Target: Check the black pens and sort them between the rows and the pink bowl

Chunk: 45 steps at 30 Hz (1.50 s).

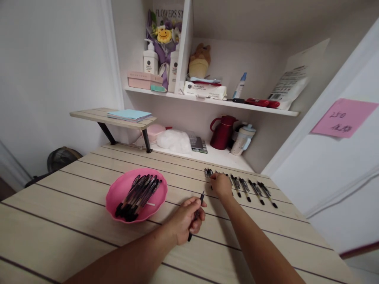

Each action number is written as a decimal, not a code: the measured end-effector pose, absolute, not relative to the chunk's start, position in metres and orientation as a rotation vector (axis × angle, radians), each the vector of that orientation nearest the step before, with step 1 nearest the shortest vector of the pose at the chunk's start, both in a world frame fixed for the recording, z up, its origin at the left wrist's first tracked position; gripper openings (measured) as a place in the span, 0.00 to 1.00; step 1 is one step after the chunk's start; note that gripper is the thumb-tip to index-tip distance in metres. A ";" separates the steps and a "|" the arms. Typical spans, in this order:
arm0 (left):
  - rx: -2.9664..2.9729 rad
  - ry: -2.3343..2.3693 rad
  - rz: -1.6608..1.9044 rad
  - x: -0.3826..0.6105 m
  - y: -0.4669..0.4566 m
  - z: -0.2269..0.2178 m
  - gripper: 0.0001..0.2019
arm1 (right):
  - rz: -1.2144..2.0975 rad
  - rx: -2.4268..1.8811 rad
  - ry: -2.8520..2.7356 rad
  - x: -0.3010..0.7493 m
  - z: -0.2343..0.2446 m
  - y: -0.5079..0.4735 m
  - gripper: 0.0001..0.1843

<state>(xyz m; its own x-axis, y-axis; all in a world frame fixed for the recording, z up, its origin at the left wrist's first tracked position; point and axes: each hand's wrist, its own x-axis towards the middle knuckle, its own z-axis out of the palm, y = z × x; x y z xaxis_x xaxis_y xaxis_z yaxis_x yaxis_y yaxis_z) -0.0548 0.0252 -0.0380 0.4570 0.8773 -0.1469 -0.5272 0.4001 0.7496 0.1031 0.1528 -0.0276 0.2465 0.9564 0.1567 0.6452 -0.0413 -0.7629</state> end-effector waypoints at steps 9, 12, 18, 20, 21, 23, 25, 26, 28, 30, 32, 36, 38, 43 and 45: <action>0.650 0.582 0.947 -0.053 0.024 -0.036 0.15 | -0.122 -2.135 -2.000 0.090 -0.027 0.155 0.11; 0.647 0.582 0.950 -0.053 0.025 -0.038 0.16 | -0.183 -2.152 -2.026 0.088 -0.028 0.157 0.12; 0.643 0.593 0.955 -0.052 0.026 -0.040 0.17 | -0.166 -2.190 -2.035 0.085 -0.027 0.161 0.12; 0.641 0.598 0.950 -0.052 0.026 -0.040 0.16 | -0.164 -2.192 -2.040 0.083 -0.026 0.161 0.12; 0.640 0.601 0.949 -0.052 0.026 -0.039 0.16 | -0.167 -2.192 -2.042 0.083 -0.025 0.160 0.12; 0.639 0.601 0.948 -0.052 0.026 -0.039 0.15 | -0.172 -2.186 -2.043 0.081 -0.023 0.159 0.12; 0.637 0.593 0.951 -0.053 0.026 -0.039 0.15 | -0.178 -2.169 -2.033 0.082 -0.020 0.155 0.11; 0.635 0.589 0.954 -0.053 0.026 -0.040 0.16 | -0.176 -2.155 -2.025 0.083 -0.018 0.152 0.11; 0.623 0.581 0.967 -0.053 0.026 -0.040 0.16 | -0.133 -2.101 -2.000 0.087 -0.015 0.144 0.10; 0.591 0.585 1.006 -0.053 0.027 -0.041 0.17 | 0.019 -1.999 -1.972 0.092 -0.013 0.129 0.09; 0.530 0.574 1.076 -0.052 0.028 -0.041 0.17 | 0.348 -1.868 -1.911 0.096 -0.015 0.107 0.12; 0.376 0.496 1.261 -0.050 0.033 -0.040 0.15 | 1.201 -1.601 -1.656 0.089 -0.025 0.054 0.20; 0.322 0.480 1.337 -0.050 0.034 -0.040 0.14 | 1.362 -1.515 -1.616 0.081 -0.032 0.031 0.20; 0.270 0.476 1.351 -0.053 0.035 -0.040 0.13 | 1.216 -1.413 -1.671 0.061 -0.044 0.009 0.14; 0.272 0.477 1.359 -0.055 0.035 -0.041 0.13 | 1.220 -1.408 -1.642 0.056 -0.045 0.010 0.13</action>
